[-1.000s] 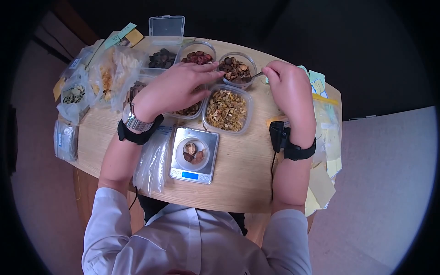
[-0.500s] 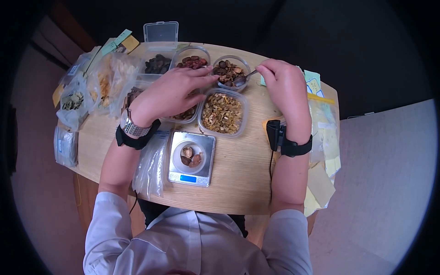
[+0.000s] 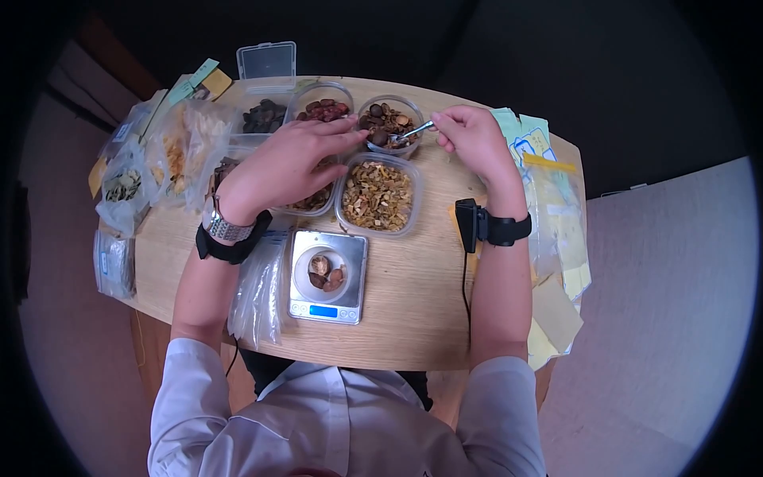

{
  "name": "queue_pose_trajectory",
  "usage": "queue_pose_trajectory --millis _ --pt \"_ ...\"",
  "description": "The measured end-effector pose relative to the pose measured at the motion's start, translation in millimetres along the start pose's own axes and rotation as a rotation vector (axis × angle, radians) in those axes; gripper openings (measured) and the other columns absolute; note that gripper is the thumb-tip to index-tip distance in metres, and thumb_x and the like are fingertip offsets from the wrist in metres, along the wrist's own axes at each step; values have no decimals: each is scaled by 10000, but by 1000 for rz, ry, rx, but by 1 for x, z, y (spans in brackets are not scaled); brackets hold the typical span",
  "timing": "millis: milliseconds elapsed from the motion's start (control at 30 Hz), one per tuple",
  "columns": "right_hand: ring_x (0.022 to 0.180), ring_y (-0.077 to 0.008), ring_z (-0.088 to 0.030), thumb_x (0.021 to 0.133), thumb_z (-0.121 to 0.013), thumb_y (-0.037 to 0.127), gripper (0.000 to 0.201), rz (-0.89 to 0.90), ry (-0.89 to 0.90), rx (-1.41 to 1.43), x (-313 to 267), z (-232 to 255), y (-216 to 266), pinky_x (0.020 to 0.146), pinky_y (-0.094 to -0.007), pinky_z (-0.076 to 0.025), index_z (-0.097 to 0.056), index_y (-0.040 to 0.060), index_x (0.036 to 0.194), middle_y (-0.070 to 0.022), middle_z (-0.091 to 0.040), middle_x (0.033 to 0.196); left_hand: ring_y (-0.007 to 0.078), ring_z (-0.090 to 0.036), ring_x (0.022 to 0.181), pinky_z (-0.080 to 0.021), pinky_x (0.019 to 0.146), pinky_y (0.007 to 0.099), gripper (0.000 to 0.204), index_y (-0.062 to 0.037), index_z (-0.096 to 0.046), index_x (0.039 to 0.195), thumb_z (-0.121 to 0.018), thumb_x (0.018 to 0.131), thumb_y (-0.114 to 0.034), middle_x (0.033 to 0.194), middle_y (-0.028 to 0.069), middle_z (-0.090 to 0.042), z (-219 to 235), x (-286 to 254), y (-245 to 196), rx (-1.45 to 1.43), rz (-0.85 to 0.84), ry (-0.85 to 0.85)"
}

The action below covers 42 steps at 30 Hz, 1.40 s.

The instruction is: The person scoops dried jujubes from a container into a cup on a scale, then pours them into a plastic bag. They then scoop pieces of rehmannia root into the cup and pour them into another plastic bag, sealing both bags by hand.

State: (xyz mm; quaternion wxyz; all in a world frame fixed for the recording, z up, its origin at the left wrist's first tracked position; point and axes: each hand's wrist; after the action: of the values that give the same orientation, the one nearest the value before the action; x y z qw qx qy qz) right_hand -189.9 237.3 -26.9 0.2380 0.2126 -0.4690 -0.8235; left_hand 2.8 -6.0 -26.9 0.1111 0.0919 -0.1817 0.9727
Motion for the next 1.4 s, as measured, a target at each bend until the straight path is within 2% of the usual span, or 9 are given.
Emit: queue_pose_trajectory --millis 67,167,267,367,467,767,867,1133,1400 --pt "664 -64 -568 1054 -667 228 263 -22 6 27 0 -2 0 651 -243 -480 -763 -3 973 19 -655 728 350 -585 1379 -451 1179 467 576 -113 -596 1504 -722 947 -191 1556 179 -560 0 0 0 1 -3 0" --pt "641 -19 -532 1066 -661 225 234 -25 -13 48 2 -2 -3 601 -189 -424 -758 45 951 58 -628 724 348 -586 1378 -451 1181 465 579 -110 -590 1508 -721 950 -190 1557 177 -560 1 0 0 -2 2 9" --pt "638 -20 -536 1062 -662 226 235 -34 -12 66 1 -3 -1 602 -193 -427 -758 43 951 57 -632 724 345 -592 1369 -454 1177 463 584 -90 -584 1509 -722 950 -191 1552 176 -565 1 1 -1 2 6 11" --pt "655 -59 -567 1055 -664 227 271 -29 -36 -20 0 -9 7 638 -242 -480 -759 -6 954 18 -666 738 344 -597 1360 -458 1172 460 588 -59 -579 1503 -724 949 -194 1540 175 -576 0 1 -1 -11 3 -8" --pt "659 -55 -570 1050 -669 226 265 -27 -29 40 -2 -15 9 635 -233 -477 -760 -4 954 21 -667 741 344 -601 1353 -462 1166 456 588 -36 -578 1495 -725 949 -196 1526 176 -587 0 1 0 -16 -6 -20" --pt "626 -1 -539 1064 -661 265 226 -63 -16 183 9 -4 -13 573 -169 -406 -757 104 937 83 -635 732 362 -604 1338 -477 1152 458 577 -19 -586 1471 -731 942 -196 1493 186 -609 2 3 0 -17 -18 -25" --pt "632 -20 -566 1038 -693 248 225 -23 -26 203 15 -1 -24 554 -181 -411 -772 69 928 52 -666 725 381 -608 1324 -497 1131 457 564 -11 -590 1460 -730 942 -185 1480 194 -616 -4 2 7 -25 -51 -35" --pt "636 -7 -544 1045 -698 308 247 -22 -29 172 11 5 -17 570 -181 -400 -773 94 949 74 -647 732 363 -610 1329 -509 1117 460 559 -46 -599 1466 -732 939 -176 1496 162 -611 -7 2 7 32 -38 -50" --pt "630 -6 -527 1049 -693 304 247 -27 -42 161 9 5 -11 575 -183 -393 -767 96 939 82 -623 719 363 -617 1317 -507 1119 455 553 -29 -602 1457 -724 932 -155 1502 165 -605 -7 2 7 -16 -31 -37"
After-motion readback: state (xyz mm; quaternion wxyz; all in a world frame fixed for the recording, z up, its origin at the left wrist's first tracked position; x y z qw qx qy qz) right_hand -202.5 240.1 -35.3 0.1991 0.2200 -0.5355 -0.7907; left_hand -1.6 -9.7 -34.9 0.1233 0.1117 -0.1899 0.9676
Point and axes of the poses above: each hand's wrist, its own x-axis towards the middle knuckle, its own z-axis out of the back of the hand, y = z × x
